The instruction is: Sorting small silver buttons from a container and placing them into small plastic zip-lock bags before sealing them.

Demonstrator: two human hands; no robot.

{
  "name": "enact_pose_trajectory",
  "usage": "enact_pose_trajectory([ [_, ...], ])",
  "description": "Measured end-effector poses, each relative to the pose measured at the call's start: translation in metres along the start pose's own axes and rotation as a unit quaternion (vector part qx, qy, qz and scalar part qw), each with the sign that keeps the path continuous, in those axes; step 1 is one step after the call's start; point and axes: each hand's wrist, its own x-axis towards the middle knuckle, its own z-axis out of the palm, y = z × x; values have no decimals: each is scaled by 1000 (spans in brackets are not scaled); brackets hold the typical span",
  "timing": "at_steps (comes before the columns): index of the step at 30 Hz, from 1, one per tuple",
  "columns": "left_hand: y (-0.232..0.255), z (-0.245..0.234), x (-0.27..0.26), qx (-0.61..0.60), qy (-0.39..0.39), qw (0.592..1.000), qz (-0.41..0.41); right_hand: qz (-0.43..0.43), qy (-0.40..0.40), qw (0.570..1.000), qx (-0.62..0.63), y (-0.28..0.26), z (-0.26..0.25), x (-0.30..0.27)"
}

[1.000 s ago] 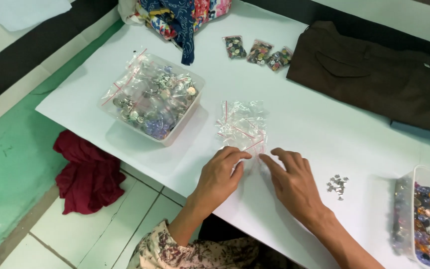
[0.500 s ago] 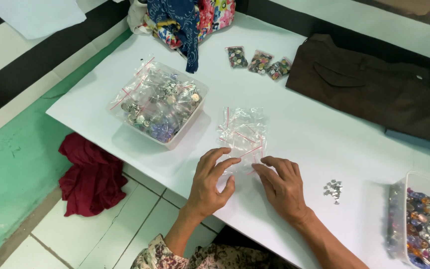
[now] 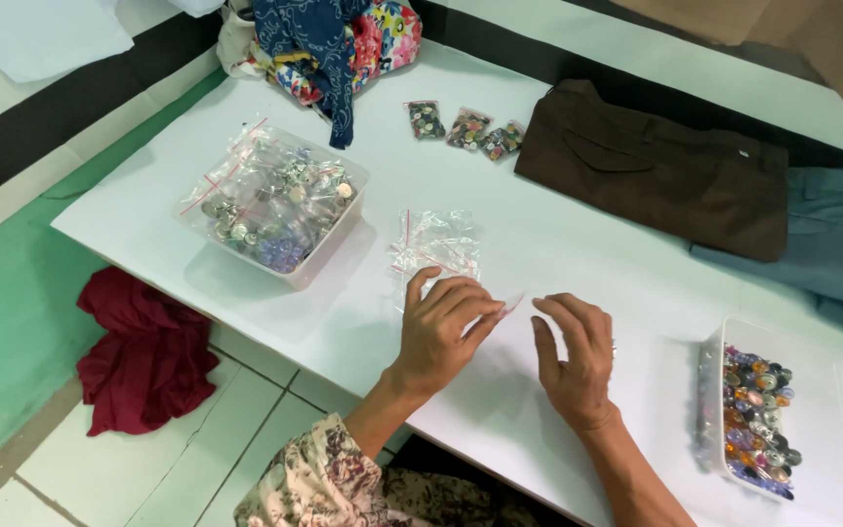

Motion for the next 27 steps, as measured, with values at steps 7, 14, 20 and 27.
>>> enact_pose_trajectory([
  [7, 27, 27, 49, -46, -42, 994, 94, 33, 32, 999, -19, 14, -45, -3],
  [14, 33, 70, 59, -55, -65, 982, 168, 50, 1, 994, -93, 25, -58, 7],
  [20, 33, 87, 71, -47, -67, 974, 212, 176, -27, 979, -100, 35, -63, 5],
  [27, 23, 109, 55, -89, -225, 967, 79, 304, -31, 951, -41, 40, -63, 4],
])
